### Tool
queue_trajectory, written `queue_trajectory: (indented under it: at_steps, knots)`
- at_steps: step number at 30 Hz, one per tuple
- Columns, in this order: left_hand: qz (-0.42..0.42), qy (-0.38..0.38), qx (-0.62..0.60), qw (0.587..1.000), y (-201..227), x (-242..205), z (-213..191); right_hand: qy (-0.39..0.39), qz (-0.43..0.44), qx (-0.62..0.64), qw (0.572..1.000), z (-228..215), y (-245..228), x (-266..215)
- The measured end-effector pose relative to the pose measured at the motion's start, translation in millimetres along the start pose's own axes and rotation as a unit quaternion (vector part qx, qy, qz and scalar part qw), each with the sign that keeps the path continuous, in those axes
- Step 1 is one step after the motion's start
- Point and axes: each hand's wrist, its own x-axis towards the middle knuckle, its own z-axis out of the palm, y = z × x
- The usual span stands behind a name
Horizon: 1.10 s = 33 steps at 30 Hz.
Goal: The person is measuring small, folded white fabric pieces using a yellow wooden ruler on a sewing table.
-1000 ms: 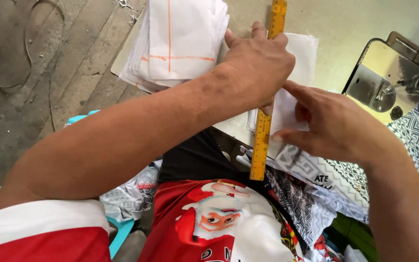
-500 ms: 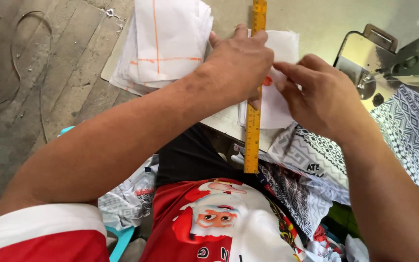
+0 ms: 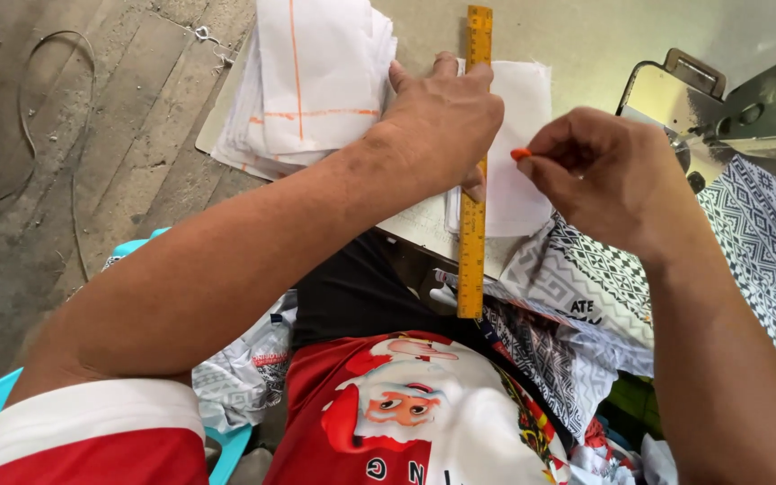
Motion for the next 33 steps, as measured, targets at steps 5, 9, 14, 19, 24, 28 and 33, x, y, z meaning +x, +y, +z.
queue_trajectory:
  at_steps: [5, 9, 14, 19, 24, 28, 33]
  knots:
    - [0.010, 0.002, 0.003, 1.000, -1.0, 2.3, 3.3, -0.064, 0.001, -0.013, 0.998, 2.8, -2.4, -13.3]
    - [0.008, 0.005, -0.004, 1.000, -1.2, 3.6, 4.6, -0.050, 0.091, 0.004, 0.995, 9.0, -8.7, -21.1]
    - [0.007, 0.013, 0.008, 1.000, -0.2, 6.7, 9.7, -0.060, 0.104, -0.019, 0.993, 17.6, -12.5, -22.7]
    - [0.007, 0.033, -0.005, 0.999, -2.9, 10.9, 15.1, -0.058, 0.102, -0.028, 0.993, 26.4, -12.6, -20.6]
    - [0.009, 0.037, -0.015, 0.999, -2.9, 9.4, 16.8, -0.044, 0.114, -0.044, 0.991, 32.4, -14.8, -18.2]
    - [0.014, 0.042, -0.013, 0.999, -4.1, 11.6, 19.0, -0.035, 0.149, -0.039, 0.987, 34.2, -16.6, -12.5]
    - [0.022, 0.046, -0.020, 0.998, -4.0, 0.8, 14.4, -0.055, 0.103, -0.132, 0.984, 25.9, -24.4, 18.8]
